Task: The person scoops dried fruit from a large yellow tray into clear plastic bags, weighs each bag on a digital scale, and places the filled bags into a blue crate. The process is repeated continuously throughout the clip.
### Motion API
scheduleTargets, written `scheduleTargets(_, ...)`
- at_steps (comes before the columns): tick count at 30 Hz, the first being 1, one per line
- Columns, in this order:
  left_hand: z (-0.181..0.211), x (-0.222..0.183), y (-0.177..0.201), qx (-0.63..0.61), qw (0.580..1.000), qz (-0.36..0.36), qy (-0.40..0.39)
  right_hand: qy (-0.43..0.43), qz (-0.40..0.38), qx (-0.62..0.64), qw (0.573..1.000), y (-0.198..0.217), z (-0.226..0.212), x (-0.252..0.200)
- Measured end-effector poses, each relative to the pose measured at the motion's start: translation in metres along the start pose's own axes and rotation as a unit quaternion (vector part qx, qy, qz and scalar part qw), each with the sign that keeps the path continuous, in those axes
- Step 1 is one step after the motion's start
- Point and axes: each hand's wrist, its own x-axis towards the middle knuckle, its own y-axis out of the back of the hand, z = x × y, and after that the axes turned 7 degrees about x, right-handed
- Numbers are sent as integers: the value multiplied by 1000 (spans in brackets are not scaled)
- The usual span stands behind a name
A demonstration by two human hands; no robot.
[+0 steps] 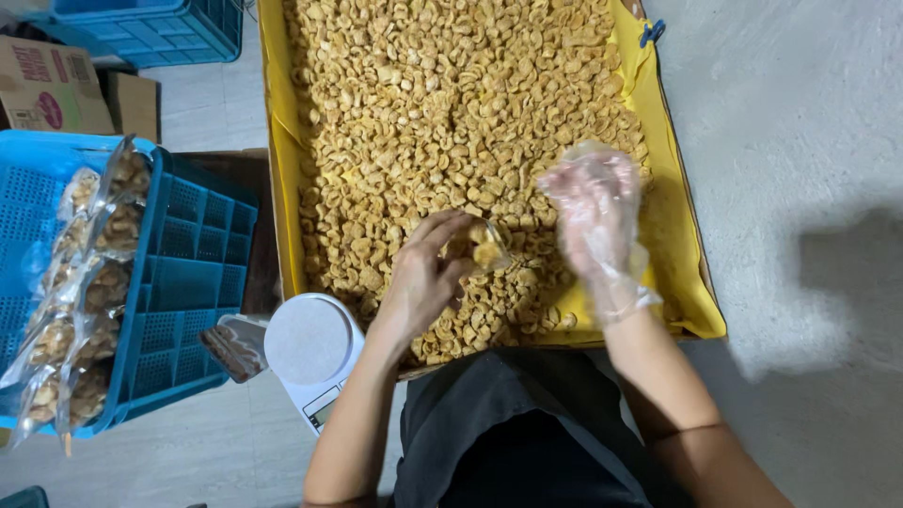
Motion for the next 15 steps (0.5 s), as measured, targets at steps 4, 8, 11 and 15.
scheduleTargets(4,-8,10,15,-15,981,-104,164,-107,245,-129,955,87,-11,3)
scheduleTargets(8,-10,5,26,-66,957,-118,258,-125,394,-165,896,187,-14,-18)
scheduleTargets(11,2,-8,36,-121,960,-72,242,-90,419,-275,861,241,-13,-43)
scheduleTargets(15,17,-18,47,-174,957,-21,230,-116,437,-487,747,263,-13,-68)
